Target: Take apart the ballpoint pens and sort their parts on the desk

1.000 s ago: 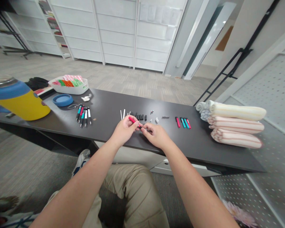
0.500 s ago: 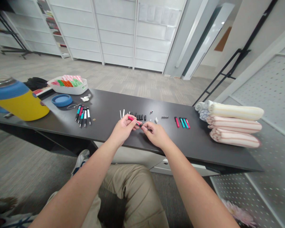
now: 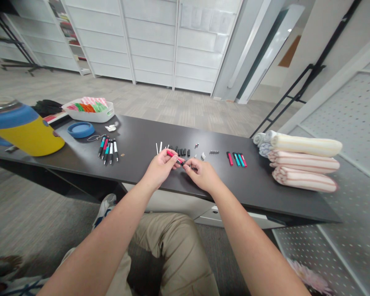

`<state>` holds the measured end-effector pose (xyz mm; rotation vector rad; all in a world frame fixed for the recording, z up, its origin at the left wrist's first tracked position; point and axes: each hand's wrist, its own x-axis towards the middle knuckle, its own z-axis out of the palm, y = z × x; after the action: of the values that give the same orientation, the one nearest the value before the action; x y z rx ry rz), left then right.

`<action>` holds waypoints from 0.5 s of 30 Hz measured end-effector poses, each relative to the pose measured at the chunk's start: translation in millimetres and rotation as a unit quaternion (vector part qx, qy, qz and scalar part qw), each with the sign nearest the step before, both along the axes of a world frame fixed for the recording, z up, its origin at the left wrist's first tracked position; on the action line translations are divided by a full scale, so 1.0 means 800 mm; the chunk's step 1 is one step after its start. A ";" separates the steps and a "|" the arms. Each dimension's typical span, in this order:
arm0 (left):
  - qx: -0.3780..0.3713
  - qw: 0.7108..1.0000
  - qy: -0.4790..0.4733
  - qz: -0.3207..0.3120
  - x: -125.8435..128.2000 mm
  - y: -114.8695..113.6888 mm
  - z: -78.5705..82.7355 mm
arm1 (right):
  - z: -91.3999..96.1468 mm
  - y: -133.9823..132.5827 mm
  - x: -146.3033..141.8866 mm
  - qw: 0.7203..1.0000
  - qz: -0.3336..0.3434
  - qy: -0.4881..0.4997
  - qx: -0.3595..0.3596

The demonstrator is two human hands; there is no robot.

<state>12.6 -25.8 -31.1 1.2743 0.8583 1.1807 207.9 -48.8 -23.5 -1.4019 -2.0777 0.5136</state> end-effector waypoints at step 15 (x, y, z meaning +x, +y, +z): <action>0.023 0.999 0.027 0.001 -0.001 0.002 -0.005 | -0.003 0.001 0.001 1.000 0.000 -0.009 -0.005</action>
<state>11.7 -23.9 -35.5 1.3478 0.8753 1.1780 208.5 -48.4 -25.6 -1.4177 -2.0916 0.5131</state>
